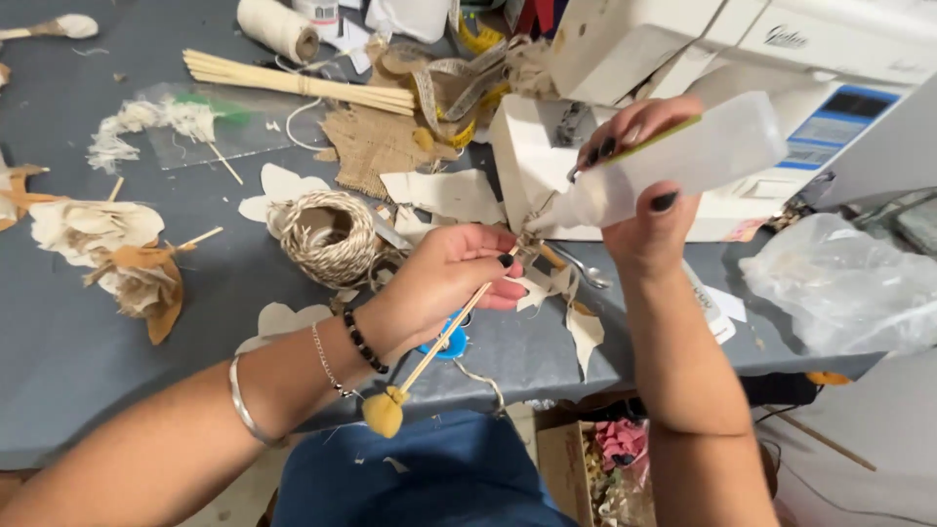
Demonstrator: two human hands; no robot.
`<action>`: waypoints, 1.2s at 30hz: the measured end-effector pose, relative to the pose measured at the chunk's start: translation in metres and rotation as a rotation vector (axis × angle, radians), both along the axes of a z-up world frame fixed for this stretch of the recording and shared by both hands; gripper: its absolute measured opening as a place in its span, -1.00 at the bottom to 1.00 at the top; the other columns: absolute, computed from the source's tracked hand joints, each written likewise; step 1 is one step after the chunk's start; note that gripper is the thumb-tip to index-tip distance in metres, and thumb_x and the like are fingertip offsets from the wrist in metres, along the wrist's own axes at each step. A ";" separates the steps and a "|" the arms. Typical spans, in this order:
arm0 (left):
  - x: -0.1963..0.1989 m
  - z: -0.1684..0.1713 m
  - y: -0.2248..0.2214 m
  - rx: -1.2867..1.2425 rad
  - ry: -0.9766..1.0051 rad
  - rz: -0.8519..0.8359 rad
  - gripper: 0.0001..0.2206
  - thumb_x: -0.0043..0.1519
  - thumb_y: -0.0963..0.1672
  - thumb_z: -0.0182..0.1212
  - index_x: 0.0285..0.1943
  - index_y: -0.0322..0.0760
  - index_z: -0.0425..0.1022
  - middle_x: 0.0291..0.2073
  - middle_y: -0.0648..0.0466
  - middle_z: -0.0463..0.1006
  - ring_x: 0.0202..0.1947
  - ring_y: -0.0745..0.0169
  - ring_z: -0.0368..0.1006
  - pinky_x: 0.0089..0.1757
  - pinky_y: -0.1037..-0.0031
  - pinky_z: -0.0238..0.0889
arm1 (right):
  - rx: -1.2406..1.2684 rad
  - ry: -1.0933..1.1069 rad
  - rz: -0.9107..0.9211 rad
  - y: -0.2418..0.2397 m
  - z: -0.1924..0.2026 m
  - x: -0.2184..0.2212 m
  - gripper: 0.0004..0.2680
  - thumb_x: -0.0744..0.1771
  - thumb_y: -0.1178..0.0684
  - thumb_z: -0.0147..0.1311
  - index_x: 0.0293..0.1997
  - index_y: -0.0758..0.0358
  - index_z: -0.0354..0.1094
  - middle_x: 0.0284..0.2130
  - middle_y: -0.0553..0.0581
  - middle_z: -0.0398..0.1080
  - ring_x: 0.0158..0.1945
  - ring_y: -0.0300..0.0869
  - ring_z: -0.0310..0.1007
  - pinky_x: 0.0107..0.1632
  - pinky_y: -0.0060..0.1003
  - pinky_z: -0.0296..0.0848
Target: Wrapping twine around a wooden stick and securing it with glue to finish a decorative item.
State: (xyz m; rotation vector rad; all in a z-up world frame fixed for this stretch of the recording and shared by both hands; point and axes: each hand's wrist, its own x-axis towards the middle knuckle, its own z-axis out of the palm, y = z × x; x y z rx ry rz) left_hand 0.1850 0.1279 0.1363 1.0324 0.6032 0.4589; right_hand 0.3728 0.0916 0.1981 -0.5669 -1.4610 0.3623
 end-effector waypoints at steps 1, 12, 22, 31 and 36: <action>-0.002 -0.006 0.001 -0.011 -0.012 -0.002 -0.71 0.26 -0.29 0.07 0.16 -0.45 0.49 -0.07 -0.22 0.63 -0.23 -0.02 0.63 -0.11 0.30 0.58 | -0.014 -0.023 0.019 0.001 -0.007 0.000 -0.54 0.30 -0.42 0.28 -0.07 0.10 0.15 -0.26 0.00 0.23 -0.30 -0.22 0.30 -0.21 -0.32 0.46; -0.024 0.003 0.003 0.094 0.024 -0.043 -0.60 0.23 -0.20 0.10 0.26 -0.52 0.48 -0.11 -0.25 0.67 -0.22 0.01 0.70 -0.14 0.35 0.64 | -0.002 -0.229 -0.159 0.004 -0.026 -0.002 -0.61 0.34 -0.35 0.07 -0.12 0.21 0.14 -0.27 0.10 0.17 -0.31 -0.15 0.26 -0.23 -0.27 0.40; -0.021 0.011 0.003 -0.009 0.130 -0.069 -0.60 0.23 -0.19 0.09 0.25 -0.50 0.48 -0.13 -0.23 0.64 -0.19 -0.04 0.67 -0.08 0.30 0.60 | 0.002 -0.371 -0.287 -0.003 -0.024 -0.004 -0.48 0.33 -0.53 -0.06 -0.12 0.27 0.23 -0.26 0.16 0.22 -0.30 -0.11 0.32 -0.18 -0.27 0.34; -0.019 0.006 0.002 -0.047 0.141 -0.060 -0.61 0.18 -0.20 0.12 0.21 -0.44 0.53 -0.09 -0.25 0.65 -0.22 -0.06 0.66 -0.12 0.28 0.57 | -0.119 -0.397 -0.242 -0.010 -0.025 0.000 -0.43 0.21 -0.50 0.08 -0.09 0.36 0.26 -0.27 0.19 0.30 -0.24 -0.10 0.32 -0.17 -0.26 0.28; -0.020 0.000 0.003 -0.001 0.116 -0.084 -0.56 0.16 -0.16 0.15 0.24 -0.48 0.51 -0.11 -0.30 0.66 -0.22 -0.09 0.68 -0.14 0.26 0.60 | -0.178 -0.375 -0.251 -0.010 -0.032 0.005 -0.50 0.28 -0.41 0.10 -0.11 0.37 0.26 -0.30 0.17 0.34 -0.26 -0.13 0.34 -0.18 -0.29 0.29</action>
